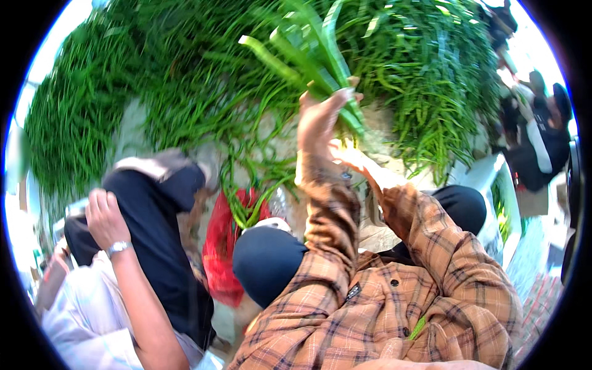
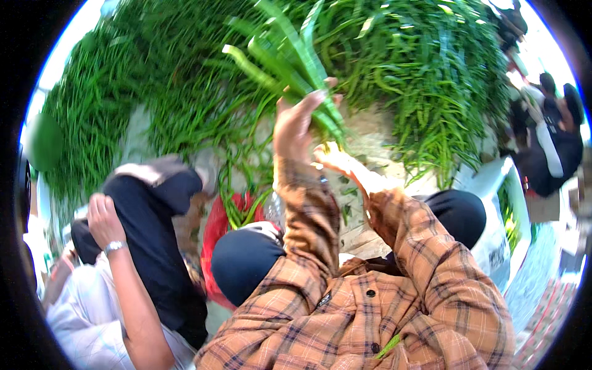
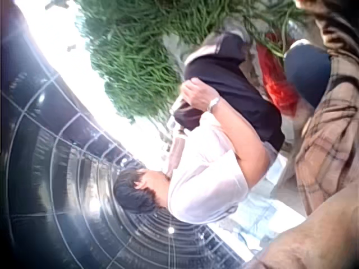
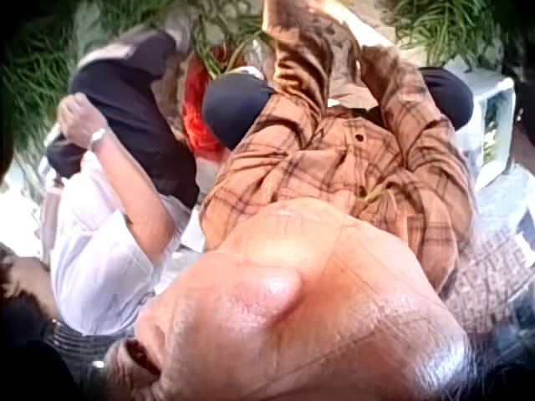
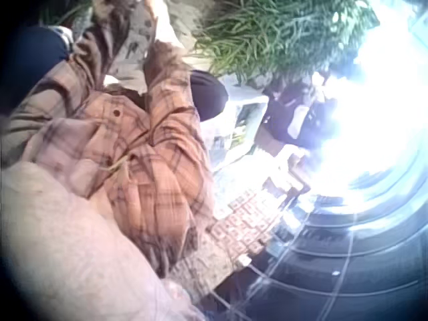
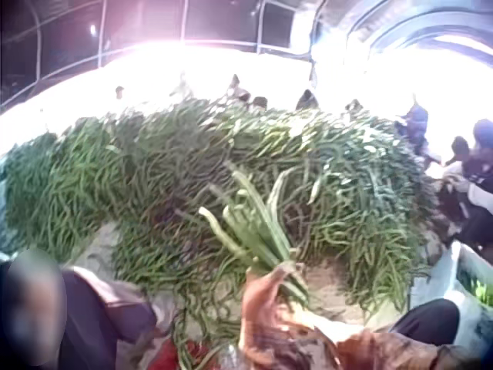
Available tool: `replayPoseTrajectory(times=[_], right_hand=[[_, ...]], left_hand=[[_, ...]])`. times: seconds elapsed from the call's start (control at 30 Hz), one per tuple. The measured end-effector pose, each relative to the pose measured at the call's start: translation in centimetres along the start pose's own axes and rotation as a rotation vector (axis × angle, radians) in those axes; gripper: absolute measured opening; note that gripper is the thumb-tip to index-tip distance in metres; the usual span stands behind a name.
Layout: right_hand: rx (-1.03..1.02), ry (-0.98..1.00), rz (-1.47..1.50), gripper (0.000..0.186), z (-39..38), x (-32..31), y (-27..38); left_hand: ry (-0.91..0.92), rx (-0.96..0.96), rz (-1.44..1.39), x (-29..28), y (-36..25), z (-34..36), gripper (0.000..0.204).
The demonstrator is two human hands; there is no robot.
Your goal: The person sits on the floor and sorts green chilies by hand, picking them from a large pile and placing them into a white container. Another person works nearby, also handling chilies.
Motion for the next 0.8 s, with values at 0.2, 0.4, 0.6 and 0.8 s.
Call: replayPoseTrajectory(times=[0.2,0.4,0.6,0.8], right_hand=[[-0.059,-0.531,1.117,0.02,-13.2,-13.6,-1.0],[-0.315,-0.478,0.996,0.072,-22.8,-12.3,2.9],[-0.489,-0.482,0.848,0.09,-27.6,-9.4,4.5],[-0.582,-0.445,1.561,0.045,-29.3,-8.7,2.5]], left_hand=[[0.171,-0.101,-0.275,7.3,4.5,0.3,0.047],[0.332,-0.149,0.002,11.0,3.9,-3.1,0.041],[0.514,-0.181,0.271,18.5,6.2,-8.6,0.046],[0.836,0.282,1.18,25.2,6.8,-12.5,0.051]])
Point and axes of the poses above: each hand's wrist, its own z-axis towards the middle knuckle, its own x-axis out of the palm, y = z × x, the point moved 4 cm from there along z, towards the middle knuckle, and after that the axes turned 6 degrees about x, right-handed, at the moved point
